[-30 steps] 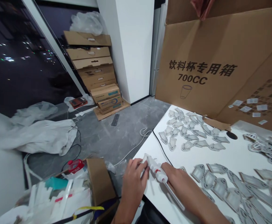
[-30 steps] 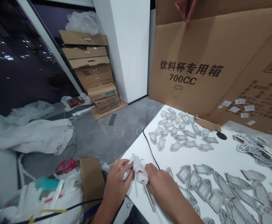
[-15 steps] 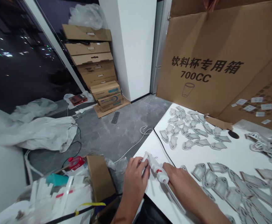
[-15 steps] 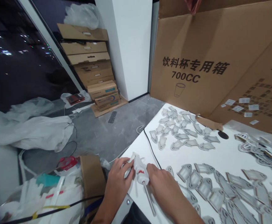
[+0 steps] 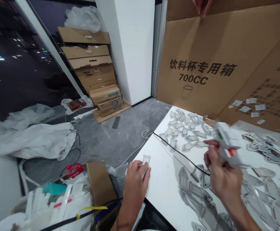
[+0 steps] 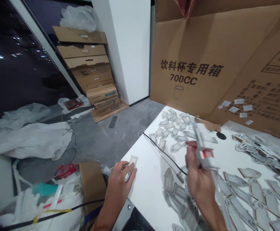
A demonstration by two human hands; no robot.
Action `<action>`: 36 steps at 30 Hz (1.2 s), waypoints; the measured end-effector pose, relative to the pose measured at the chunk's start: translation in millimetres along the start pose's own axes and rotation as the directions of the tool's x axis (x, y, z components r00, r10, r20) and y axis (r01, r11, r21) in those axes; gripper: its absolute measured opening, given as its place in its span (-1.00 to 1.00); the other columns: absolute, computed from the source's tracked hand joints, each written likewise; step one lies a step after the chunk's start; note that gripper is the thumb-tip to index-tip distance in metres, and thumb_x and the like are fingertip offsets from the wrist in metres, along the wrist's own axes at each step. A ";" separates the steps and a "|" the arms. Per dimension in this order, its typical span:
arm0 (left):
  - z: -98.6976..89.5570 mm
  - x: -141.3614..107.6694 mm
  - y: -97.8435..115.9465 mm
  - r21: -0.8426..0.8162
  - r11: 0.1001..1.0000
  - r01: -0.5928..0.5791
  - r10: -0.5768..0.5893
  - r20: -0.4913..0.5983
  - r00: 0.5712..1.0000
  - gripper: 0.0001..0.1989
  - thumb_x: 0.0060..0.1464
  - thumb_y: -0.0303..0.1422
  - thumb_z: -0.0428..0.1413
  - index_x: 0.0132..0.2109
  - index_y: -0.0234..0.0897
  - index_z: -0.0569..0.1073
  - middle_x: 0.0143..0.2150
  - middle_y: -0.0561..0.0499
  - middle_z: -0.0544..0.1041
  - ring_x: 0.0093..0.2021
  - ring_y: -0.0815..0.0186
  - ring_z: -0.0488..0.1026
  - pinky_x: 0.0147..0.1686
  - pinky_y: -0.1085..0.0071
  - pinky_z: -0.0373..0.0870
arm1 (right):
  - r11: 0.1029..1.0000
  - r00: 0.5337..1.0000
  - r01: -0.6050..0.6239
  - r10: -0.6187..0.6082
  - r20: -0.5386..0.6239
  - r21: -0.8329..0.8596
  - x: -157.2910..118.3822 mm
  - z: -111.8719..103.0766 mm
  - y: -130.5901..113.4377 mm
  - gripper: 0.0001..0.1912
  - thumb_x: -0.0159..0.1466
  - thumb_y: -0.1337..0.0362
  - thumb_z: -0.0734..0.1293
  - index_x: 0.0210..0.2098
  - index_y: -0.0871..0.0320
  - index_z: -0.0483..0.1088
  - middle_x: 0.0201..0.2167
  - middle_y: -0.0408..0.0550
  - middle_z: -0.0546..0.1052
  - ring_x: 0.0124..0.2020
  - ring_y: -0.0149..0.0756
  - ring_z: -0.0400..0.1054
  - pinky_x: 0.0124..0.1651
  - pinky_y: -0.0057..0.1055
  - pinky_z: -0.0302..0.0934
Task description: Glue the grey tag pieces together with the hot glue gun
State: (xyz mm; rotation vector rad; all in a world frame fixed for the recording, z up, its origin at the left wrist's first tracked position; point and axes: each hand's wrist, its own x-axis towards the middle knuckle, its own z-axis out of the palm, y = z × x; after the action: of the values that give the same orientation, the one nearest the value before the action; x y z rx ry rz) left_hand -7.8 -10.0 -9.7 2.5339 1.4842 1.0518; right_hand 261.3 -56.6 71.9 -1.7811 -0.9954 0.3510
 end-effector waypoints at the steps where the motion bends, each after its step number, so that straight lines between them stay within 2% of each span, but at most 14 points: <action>1: 0.1 0.0 0.2 -0.005 1.000 0.000 0.000 -0.002 1.000 -0.87 0.40 -0.37 0.11 -0.01 -0.13 0.54 -0.10 -0.05 0.53 -0.20 0.21 0.51 -0.21 0.22 0.55 | 1.000 0.998 -0.021 0.021 0.058 0.005 -2.3 2.2 -3.0 -0.61 0.49 -0.08 0.24 0.06 0.08 0.40 -0.39 -0.14 0.42 -0.43 -0.20 0.31 -0.33 -0.31 0.24; 2: 0.2 -0.1 0.3 -0.012 1.000 0.000 0.000 -0.005 1.000 -0.87 0.39 -0.37 0.11 0.00 -0.13 0.54 -0.10 -0.05 0.53 -0.20 0.20 0.51 -0.21 0.22 0.55 | 1.000 0.985 -0.003 0.003 0.173 0.002 -5.8 6.3 -5.6 -0.65 0.48 -0.07 0.27 -0.03 0.07 0.42 -0.40 -0.15 0.41 -0.43 -0.21 0.31 -0.34 -0.32 0.24; 3: 0.3 -0.3 0.6 -0.021 1.000 0.001 -0.001 -0.009 1.000 -0.87 0.39 -0.38 0.12 0.00 -0.13 0.54 -0.10 -0.05 0.53 -0.20 0.20 0.51 -0.21 0.22 0.55 | 0.999 0.942 0.054 -0.051 0.331 0.002 -10.0 11.7 -7.6 -0.69 0.48 -0.05 0.27 -0.11 0.06 0.41 -0.39 -0.15 0.42 -0.40 -0.21 0.33 -0.31 -0.33 0.24; 4: 0.3 -0.6 0.8 -0.030 1.000 0.003 -0.003 -0.013 1.000 -0.86 0.38 -0.39 0.12 0.01 -0.13 0.53 -0.10 -0.05 0.53 -0.20 0.20 0.50 -0.20 0.22 0.55 | 0.991 0.863 0.132 -0.122 0.491 0.014 -14.4 18.0 -8.9 -0.72 0.50 -0.01 0.25 -0.16 0.05 0.38 -0.35 -0.14 0.44 -0.35 -0.21 0.36 -0.27 -0.33 0.24; 6: -0.2 -1.5 1.4 -0.044 0.999 0.004 -0.005 -0.020 1.000 -0.84 0.37 -0.40 0.13 0.04 -0.14 0.53 -0.08 -0.06 0.53 -0.19 0.19 0.50 -0.18 0.21 0.56 | 0.957 0.678 0.287 -0.225 0.700 0.029 -22.4 30.8 -10.0 -0.74 0.54 0.08 0.16 -0.20 0.05 0.32 -0.26 -0.12 0.46 -0.26 -0.21 0.40 -0.18 -0.33 0.22; 7: -0.7 -1.9 1.8 -0.048 0.999 0.001 -0.002 -0.019 1.000 -0.82 0.36 -0.42 0.14 0.05 -0.15 0.53 -0.07 -0.07 0.53 -0.18 0.19 0.49 -0.17 0.20 0.56 | 0.939 0.610 0.345 -0.231 0.758 0.008 -25.7 36.4 -10.3 -0.76 0.55 0.12 0.13 -0.20 0.06 0.30 -0.22 -0.10 0.47 -0.24 -0.20 0.41 -0.17 -0.32 0.20; 8: -1.5 -2.3 2.1 -0.051 0.999 -0.002 0.001 -0.014 1.000 -0.81 0.36 -0.43 0.14 0.06 -0.16 0.53 -0.06 -0.07 0.53 -0.17 0.19 0.49 -0.16 0.20 0.56 | 0.922 0.563 0.387 -0.214 0.798 -0.026 -28.4 40.9 -10.6 -0.77 0.55 0.16 0.11 -0.18 0.06 0.30 -0.19 -0.09 0.47 -0.23 -0.19 0.42 -0.17 -0.31 0.18; 11: -4.5 -2.5 3.1 -0.052 0.999 0.001 -0.001 0.000 1.000 -0.79 0.35 -0.46 0.12 0.07 -0.18 0.53 -0.04 -0.09 0.53 -0.15 0.19 0.50 -0.13 0.21 0.56 | 0.883 0.491 0.456 -0.143 0.859 -0.114 -32.9 48.2 -12.2 -0.83 0.54 0.26 0.10 -0.12 0.05 0.30 -0.13 -0.07 0.50 -0.18 -0.16 0.46 -0.15 -0.30 0.14; 14: -7.2 -1.9 3.5 -0.050 0.999 0.009 -0.008 0.014 1.000 -0.78 0.36 -0.45 0.11 0.08 -0.19 0.53 -0.05 -0.09 0.53 -0.14 0.19 0.50 -0.12 0.21 0.55 | 0.860 0.465 0.485 -0.102 0.879 -0.156 -33.9 49.9 -14.9 -0.85 0.53 0.31 0.11 -0.10 0.06 0.30 -0.10 -0.05 0.50 -0.14 -0.14 0.49 -0.12 -0.31 0.13; 23: -7.2 -2.0 4.2 -0.068 0.997 0.046 -0.043 0.043 0.998 -0.78 0.33 -0.46 0.10 0.04 -0.17 0.55 -0.07 -0.08 0.55 -0.14 0.18 0.52 -0.12 0.21 0.55 | 0.802 0.455 0.561 -0.094 0.885 -0.203 -36.5 50.2 -20.7 -0.83 0.53 0.37 0.11 -0.11 0.06 0.30 -0.09 -0.04 0.53 -0.14 -0.12 0.52 -0.17 -0.31 0.08; 27: -7.4 -1.8 3.8 -0.074 0.996 0.045 -0.043 0.029 0.999 -0.77 0.33 -0.46 0.12 0.07 -0.16 0.56 -0.06 -0.08 0.55 -0.15 0.18 0.52 -0.13 0.21 0.56 | 0.793 0.462 0.564 -0.071 0.884 -0.231 -37.0 50.6 -21.5 -0.83 0.51 0.39 0.12 -0.11 0.07 0.31 -0.09 -0.02 0.55 -0.14 -0.11 0.52 -0.17 -0.31 0.08; 36: -7.2 -2.9 3.5 -0.079 0.996 0.051 -0.047 0.050 0.998 -0.78 0.35 -0.45 0.11 0.06 -0.17 0.56 -0.06 -0.08 0.54 -0.12 0.17 0.51 -0.11 0.21 0.55 | 0.818 0.446 0.523 -0.022 0.895 -0.240 -31.5 50.1 -28.3 -0.83 0.53 0.34 0.12 -0.14 0.08 0.31 -0.11 -0.01 0.57 -0.12 -0.07 0.53 -0.15 -0.31 0.09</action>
State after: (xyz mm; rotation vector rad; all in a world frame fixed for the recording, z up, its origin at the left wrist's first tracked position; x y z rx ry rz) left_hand -10.1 -16.4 -4.5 2.4379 1.4540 1.0152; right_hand 196.9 -45.0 68.3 -1.7909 -2.2912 0.9096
